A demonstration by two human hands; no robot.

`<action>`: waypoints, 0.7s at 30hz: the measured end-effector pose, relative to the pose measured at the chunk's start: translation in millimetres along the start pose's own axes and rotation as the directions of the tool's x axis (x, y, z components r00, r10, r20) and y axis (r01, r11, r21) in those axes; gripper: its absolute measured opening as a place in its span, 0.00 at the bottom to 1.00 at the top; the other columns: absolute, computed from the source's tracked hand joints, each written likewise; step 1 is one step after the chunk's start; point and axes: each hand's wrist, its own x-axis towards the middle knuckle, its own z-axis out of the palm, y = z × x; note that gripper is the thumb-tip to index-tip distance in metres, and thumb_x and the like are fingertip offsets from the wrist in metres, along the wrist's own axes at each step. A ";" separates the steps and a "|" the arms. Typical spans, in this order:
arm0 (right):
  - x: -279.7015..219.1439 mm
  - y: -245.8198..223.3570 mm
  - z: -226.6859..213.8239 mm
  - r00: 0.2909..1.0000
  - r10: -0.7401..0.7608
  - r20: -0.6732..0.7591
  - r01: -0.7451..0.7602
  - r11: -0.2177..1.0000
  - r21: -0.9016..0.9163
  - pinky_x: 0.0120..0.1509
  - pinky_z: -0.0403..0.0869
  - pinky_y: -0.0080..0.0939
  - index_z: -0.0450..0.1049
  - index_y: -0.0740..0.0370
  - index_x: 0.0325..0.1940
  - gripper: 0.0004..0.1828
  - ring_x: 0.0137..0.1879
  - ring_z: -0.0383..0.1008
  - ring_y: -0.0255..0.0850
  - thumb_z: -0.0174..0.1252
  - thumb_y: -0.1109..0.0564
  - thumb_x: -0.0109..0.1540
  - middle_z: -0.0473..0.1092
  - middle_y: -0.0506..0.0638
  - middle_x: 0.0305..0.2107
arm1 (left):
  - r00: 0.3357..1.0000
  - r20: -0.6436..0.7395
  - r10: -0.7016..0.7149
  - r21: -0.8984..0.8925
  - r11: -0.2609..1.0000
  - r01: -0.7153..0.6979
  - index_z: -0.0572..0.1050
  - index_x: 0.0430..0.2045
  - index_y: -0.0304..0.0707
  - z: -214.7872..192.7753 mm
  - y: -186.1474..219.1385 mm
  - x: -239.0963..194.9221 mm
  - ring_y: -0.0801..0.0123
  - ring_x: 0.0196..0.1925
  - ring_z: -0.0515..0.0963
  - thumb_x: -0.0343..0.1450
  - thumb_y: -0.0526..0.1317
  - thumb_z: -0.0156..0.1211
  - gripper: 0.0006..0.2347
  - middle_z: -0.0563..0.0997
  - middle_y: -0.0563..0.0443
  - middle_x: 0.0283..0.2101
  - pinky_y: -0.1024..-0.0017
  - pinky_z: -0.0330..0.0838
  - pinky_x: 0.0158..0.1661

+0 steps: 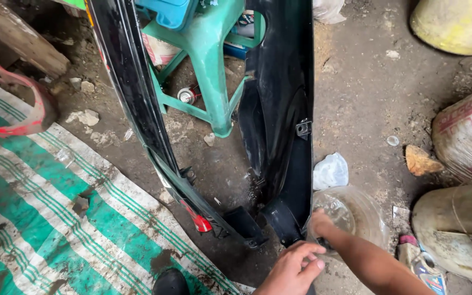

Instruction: The person cleans a black motorcycle fender with a wet cloth, wiping the surface and edges. They dip the cloth into a metal bowl of water to rinse it and continue wiping the part.

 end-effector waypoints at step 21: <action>-10.7 86.4 47.9 0.172 -0.838 -0.517 0.811 0.418 -0.409 0.32 0.74 0.55 0.70 0.45 0.19 0.24 0.27 0.76 0.51 0.58 0.40 0.69 0.73 0.45 0.17 | 0.992 -0.047 -0.118 -0.103 0.988 0.113 0.72 0.68 0.46 36.4 -2.6 51.5 0.60 0.62 0.85 0.80 0.53 0.50 0.22 0.86 0.50 0.61 0.64 0.76 0.58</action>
